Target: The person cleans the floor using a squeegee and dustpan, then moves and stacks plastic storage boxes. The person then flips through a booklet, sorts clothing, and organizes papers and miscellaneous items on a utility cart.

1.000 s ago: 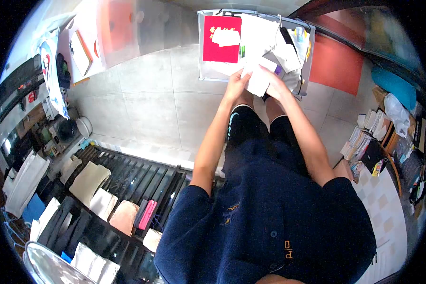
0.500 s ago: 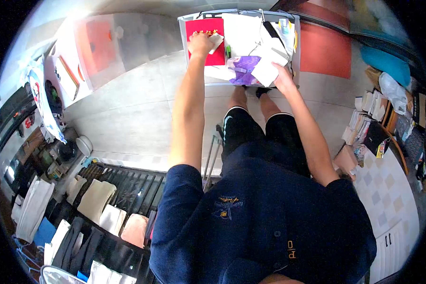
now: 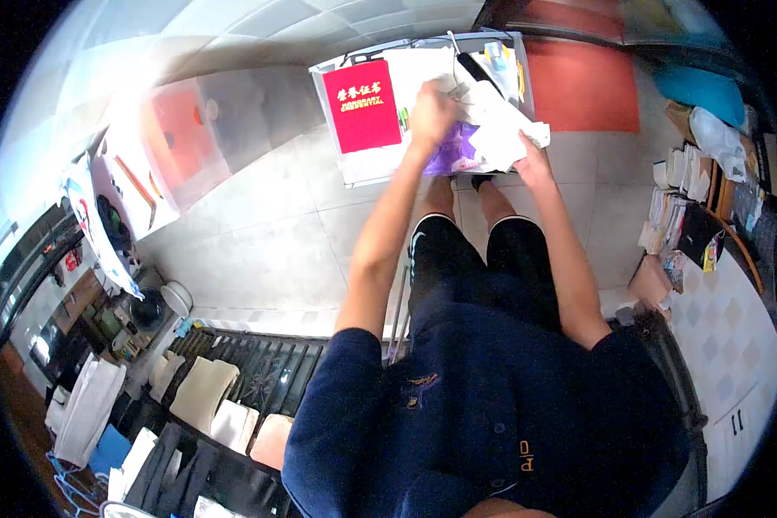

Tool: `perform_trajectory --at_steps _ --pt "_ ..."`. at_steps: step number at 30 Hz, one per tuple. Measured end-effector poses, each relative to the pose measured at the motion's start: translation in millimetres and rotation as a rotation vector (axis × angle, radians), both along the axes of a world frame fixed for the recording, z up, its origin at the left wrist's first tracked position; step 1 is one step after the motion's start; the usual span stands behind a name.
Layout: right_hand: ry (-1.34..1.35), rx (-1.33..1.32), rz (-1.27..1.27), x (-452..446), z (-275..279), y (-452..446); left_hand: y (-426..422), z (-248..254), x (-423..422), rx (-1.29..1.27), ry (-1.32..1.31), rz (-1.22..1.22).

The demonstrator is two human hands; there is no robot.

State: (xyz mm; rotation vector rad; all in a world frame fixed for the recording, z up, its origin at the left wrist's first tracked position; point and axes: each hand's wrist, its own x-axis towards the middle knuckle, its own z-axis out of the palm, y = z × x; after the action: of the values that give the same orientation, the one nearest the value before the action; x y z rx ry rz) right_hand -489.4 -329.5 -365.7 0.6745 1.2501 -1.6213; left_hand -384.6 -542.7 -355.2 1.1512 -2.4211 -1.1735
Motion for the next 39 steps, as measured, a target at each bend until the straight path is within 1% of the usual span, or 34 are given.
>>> perform_trajectory --at_steps 1,2,3,5,6,7,9,10,11,12,13,14,15,16,17,19,20,21,23,24,25,26,27,28,29,30,31,32,33,34,35,36,37,39 --pt "0.067 -0.054 0.026 -9.1 4.9 9.0 -57.2 -2.5 -6.0 -0.029 -0.137 0.076" --pt "0.129 -0.11 0.061 -15.8 8.2 13.3 -65.9 -10.8 -9.0 -0.123 -0.156 0.055" --pt "0.13 -0.109 0.061 -17.4 11.8 12.5 -71.6 -14.1 -6.4 -0.217 -0.18 0.04" --pt "0.167 -0.057 0.067 -19.7 14.6 16.3 -89.6 -17.9 -4.3 -0.264 -0.373 -0.153" --pt "0.168 -0.057 0.067 -20.7 13.8 17.3 -88.4 -20.8 -5.0 -0.314 -0.338 -0.133" --pt "0.158 -0.051 0.082 -19.4 12.1 17.7 -103.7 -19.9 -4.5 -0.158 -0.426 -0.182" --pt "0.154 -0.045 0.092 -19.7 8.5 19.5 -104.5 -17.2 -2.8 -0.039 -0.471 -0.208" --pt "0.116 -0.081 0.082 -17.0 6.5 18.8 -101.2 -13.4 0.6 -0.046 -0.477 -0.212" --pt "0.08 -0.118 0.077 -15.8 6.1 16.3 -97.1 -19.4 8.2 -0.007 -0.403 -0.083" --pt "0.123 -0.096 0.098 -14.3 17.7 12.7 -93.7 -24.3 14.1 0.039 -0.324 0.044" --pt "0.122 -0.109 0.096 -11.1 13.2 4.3 -52.8 6.8 10.8 -0.327 -0.098 0.187" --pt "0.146 -0.093 0.104 -6.7 4.8 0.4 -28.3 14.1 12.7 -0.467 0.029 0.069" --pt "0.172 -0.07 0.112 -2.3 -0.5 -4.5 -23.9 20.6 11.6 -0.354 -0.03 0.066" --pt "0.119 0.018 0.269 0.3 2.6 -17.7 34.2 33.1 10.9 -0.363 0.155 -0.034" --pt "0.09 -0.043 0.329 -0.9 3.2 -25.3 56.9 42.8 8.0 -0.202 0.074 -0.15" --pt "-0.016 -0.285 0.275 1.7 28.3 -41.3 98.4 70.0 -4.3 -0.152 0.099 -0.192" --pt "-0.116 -0.311 0.231 2.6 22.0 -43.5 106.2 73.7 -5.0 -0.125 0.078 -0.183" --pt "-0.116 -0.311 0.231 1.2 26.9 -43.6 112.5 74.2 -9.9 -0.096 0.068 -0.174" --pt "-0.019 -0.313 0.198 5.3 37.4 -38.6 125.5 75.5 -15.8 -0.151 0.069 -0.154" --pt "0.143 -0.227 0.239 3.1 40.6 -33.7 130.7 75.9 -19.3 -0.143 0.083 -0.151" --pt "0.143 -0.228 0.239 -3.1 35.4 -27.0 135.8 76.6 -20.4 -0.131 0.098 -0.148" --pt "0.014 -0.166 0.228 -11.4 36.5 -21.9 141.0 78.7 -20.3 -0.058 0.112 -0.151" --pt "-0.118 -0.102 0.21 -16.7 36.9 -16.3 144.0 79.6 -21.4 -0.056 0.109 -0.158" --pt "-0.144 -0.043 0.184 -19.3 37.4 -12.0 144.0 79.8 -20.7 -0.006 0.168 -0.199" --pt "-0.142 -0.042 0.178 -21.9 28.0 -5.4 143.1 79.0 -19.4 0.047 0.23 -0.245" --pt "-0.061 -0.181 0.159 -30.7 8.1 10.2 129.1 65.9 -18.0 0.229 0.141 -0.159" --pt "0.013 -0.323 0.154 -30.0 -8.7 19.5 129.0 61.9 -16.6 0.228 0.133 -0.15" --pt "0.157 -0.309 0.194 -29.4 -17.0 27.4 110.6 57.9 -20.4 0.109 0.135 -0.073" --pt "0.165 -0.301 0.184 -34.6 -15.8 32.5 89.7 39.6 -21.9 -0.049 0.062 0.04" --pt "0.136 -0.276 0.144 -35.3 -12.5 32.5 84.4 26.7 -17.7 -0.1 0.003 0.032" --pt "0.12 -0.233 0.087 -39.0 -8.1 41.9 34.3 -1.2 -26.9 -0.158 0.076 0.215" --pt "0.182 -0.157 0.075 -42.0 -7.8 47.3 7.7 -26.7 -38.4 -0.109 0.018 0.235" --pt "0.182 -0.157 0.076 -39.1 -11.5 44.5 -11.3 -37.1 -36.5 -0.069 -0.058 0.265" --pt "0.187 -0.184 0.128 -40.5 -16.8 46.6 -30.5 -29.8 -51.5 -0.15 -0.291 0.257"
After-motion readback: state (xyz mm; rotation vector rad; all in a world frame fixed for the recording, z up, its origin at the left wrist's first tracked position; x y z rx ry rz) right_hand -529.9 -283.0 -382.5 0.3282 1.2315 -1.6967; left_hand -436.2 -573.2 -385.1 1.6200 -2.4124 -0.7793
